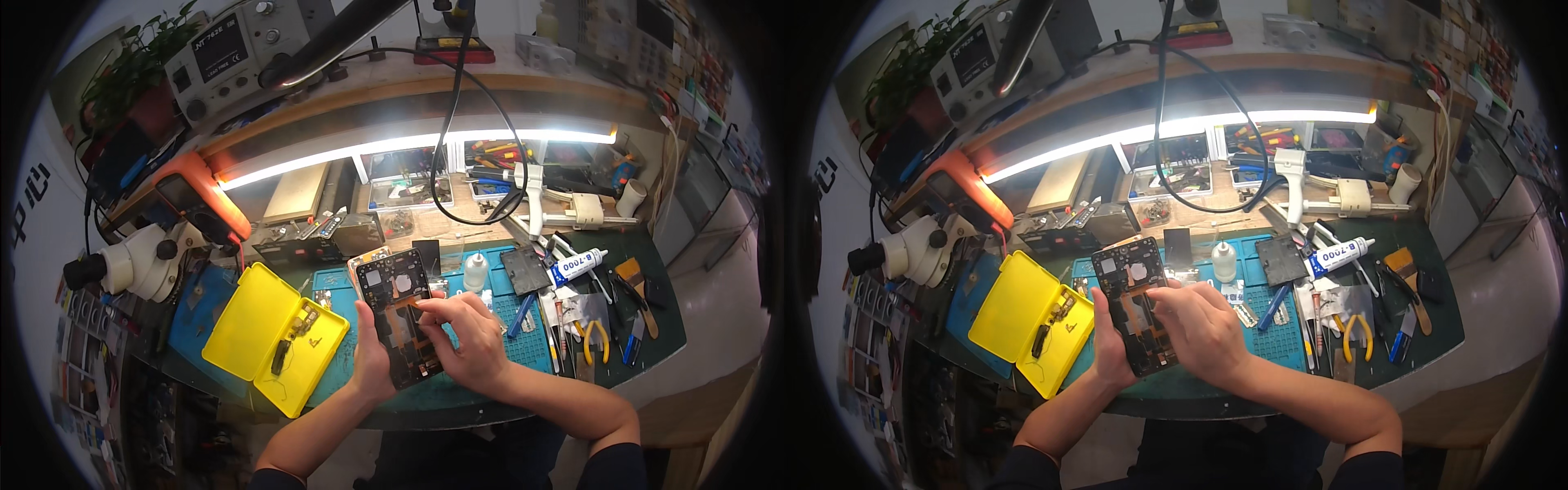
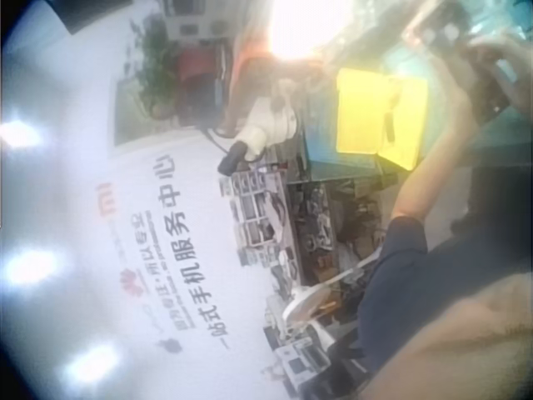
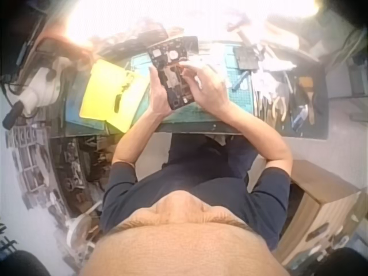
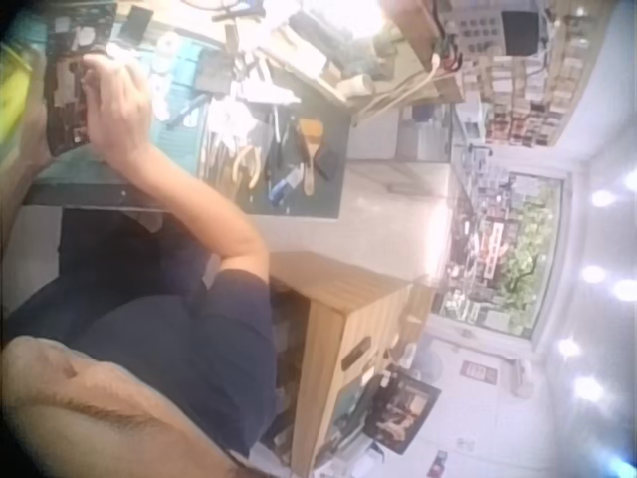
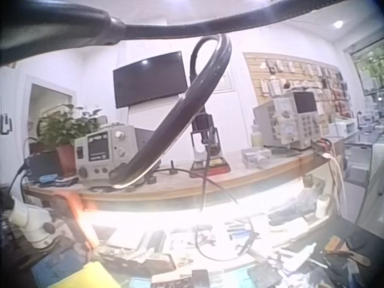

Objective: The person applies adhesive to a smartphone chassis and carefully places a battery into the device. They then peel off protective film from a metal shield and position it inside the phone, followed by handling a small black component.

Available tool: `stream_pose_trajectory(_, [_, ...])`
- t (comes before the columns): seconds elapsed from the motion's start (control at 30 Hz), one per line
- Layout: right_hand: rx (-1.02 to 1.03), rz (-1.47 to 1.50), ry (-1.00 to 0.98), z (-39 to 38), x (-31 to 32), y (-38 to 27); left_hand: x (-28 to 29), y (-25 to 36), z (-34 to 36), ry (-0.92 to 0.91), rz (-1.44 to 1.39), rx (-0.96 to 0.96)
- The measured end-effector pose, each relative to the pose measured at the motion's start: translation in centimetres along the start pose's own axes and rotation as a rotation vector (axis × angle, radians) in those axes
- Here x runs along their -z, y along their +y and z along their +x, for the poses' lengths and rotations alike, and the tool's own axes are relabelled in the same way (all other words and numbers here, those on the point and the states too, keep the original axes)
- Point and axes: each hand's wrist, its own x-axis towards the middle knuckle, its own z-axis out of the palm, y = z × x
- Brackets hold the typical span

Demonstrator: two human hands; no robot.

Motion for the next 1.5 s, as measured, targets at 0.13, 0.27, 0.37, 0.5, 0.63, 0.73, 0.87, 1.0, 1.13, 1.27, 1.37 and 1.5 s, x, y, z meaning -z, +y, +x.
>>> stream_pose_trajectory(0.13, [0.003, -0.016, -0.013, 0.1, 0.0, 0.2, -0.1, 0.1, 0.1, 0.012, 0.042, -0.018])
stream_pose_trajectory(0.27, [0.004, -0.018, -0.029, 0.1, 0.2, 0.4, -0.1, -0.1, 0.0, 0.058, 0.072, -0.006])
stream_pose_trajectory(0.37, [-0.019, 0.000, -0.063, 0.2, 0.7, 0.2, -0.1, -0.2, -0.1, 0.070, 0.161, -0.011])
stream_pose_trajectory(0.5, [-0.112, 0.028, -0.082, 0.1, 0.7, -0.2, 0.4, -0.3, -0.2, 0.059, 0.187, 0.000])
stream_pose_trajectory(0.63, [-0.123, -0.002, -0.085, -0.2, 0.6, 0.7, -0.3, -0.2, -0.1, 0.055, 0.196, 0.011])
stream_pose_trajectory(0.73, [-0.126, -0.015, -0.086, -0.2, 0.5, 0.8, 0.2, -0.7, -0.1, 0.109, 0.222, 0.000])
stream_pose_trajectory(0.87, [-0.121, 0.002, -0.047, 0.0, 0.5, 0.8, -0.1, -0.5, 0.0, 0.106, 0.253, 0.001])
stream_pose_trajectory(1.0, [-0.027, -0.022, -0.009, 0.3, 0.5, 0.7, 0.1, -0.3, 0.0, 0.088, 0.186, 0.026])
stream_pose_trajectory(1.13, [-0.008, -0.044, -0.053, 0.0, 0.4, 0.5, -0.5, 0.1, 0.0, 0.067, 0.101, 0.006])
stream_pose_trajectory(1.27, [0.025, -0.014, -0.068, 0.0, 0.5, 0.7, -0.5, 0.2, 0.2, 0.028, 0.010, 0.007])
stream_pose_trajectory(1.37, [0.085, -0.019, -0.090, 0.2, 0.8, 0.6, -0.3, 0.5, 0.2, -0.010, -0.018, 0.029])
stream_pose_trajectory(1.5, [0.150, -0.068, -0.134, 0.1, 1.2, 0.7, -0.2, 0.6, 0.1, -0.063, -0.068, 0.038])
